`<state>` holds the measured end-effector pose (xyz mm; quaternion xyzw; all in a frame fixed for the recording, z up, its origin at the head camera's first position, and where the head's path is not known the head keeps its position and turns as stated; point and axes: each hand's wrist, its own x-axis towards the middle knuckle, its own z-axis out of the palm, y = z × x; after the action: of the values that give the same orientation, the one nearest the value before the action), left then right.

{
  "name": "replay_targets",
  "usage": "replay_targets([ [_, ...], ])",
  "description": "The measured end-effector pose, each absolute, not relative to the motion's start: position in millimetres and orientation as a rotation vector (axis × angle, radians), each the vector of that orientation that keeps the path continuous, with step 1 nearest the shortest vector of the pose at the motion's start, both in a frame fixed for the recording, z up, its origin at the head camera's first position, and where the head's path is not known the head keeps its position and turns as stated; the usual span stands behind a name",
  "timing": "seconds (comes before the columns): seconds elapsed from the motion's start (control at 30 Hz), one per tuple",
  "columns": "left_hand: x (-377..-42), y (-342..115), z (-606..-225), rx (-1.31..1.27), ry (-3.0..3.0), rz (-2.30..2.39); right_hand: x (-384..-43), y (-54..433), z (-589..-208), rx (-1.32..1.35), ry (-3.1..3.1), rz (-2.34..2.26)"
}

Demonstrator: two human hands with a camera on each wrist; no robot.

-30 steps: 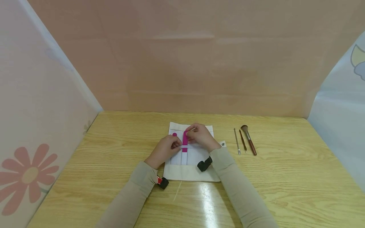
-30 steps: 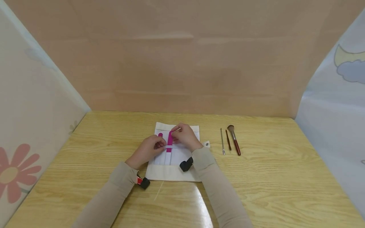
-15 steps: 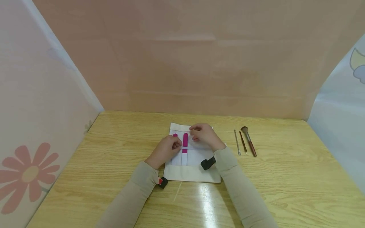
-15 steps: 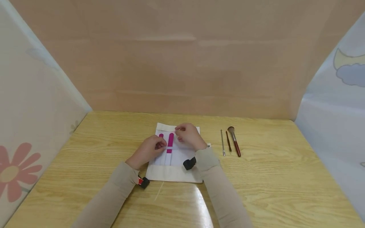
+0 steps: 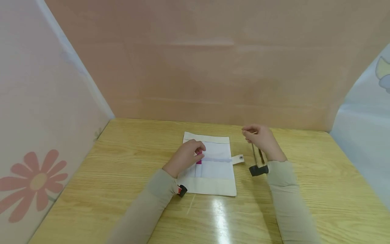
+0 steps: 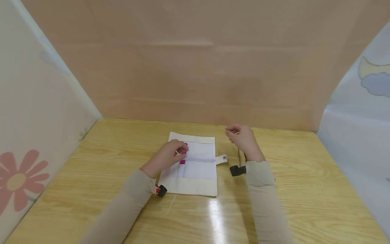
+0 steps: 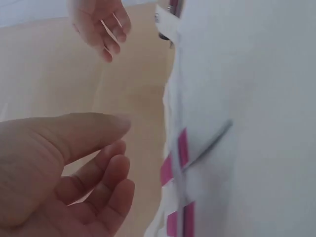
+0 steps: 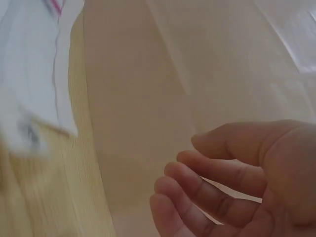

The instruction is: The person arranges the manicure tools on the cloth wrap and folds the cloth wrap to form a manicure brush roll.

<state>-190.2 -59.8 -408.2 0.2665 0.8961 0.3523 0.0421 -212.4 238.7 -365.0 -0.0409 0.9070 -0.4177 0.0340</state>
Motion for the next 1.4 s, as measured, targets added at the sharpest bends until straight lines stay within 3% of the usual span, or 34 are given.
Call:
replay_targets([
  [0.57, -186.6, -49.6, -431.0, 0.723, 2.729, 1.013, -202.4, 296.3, -386.0, 0.157, 2.868, -0.871],
  [1.4, -187.2, -55.9, -436.5, 0.738, 2.721, 1.057, -207.8, 299.1, -400.7, 0.249, 2.824, -0.981],
])
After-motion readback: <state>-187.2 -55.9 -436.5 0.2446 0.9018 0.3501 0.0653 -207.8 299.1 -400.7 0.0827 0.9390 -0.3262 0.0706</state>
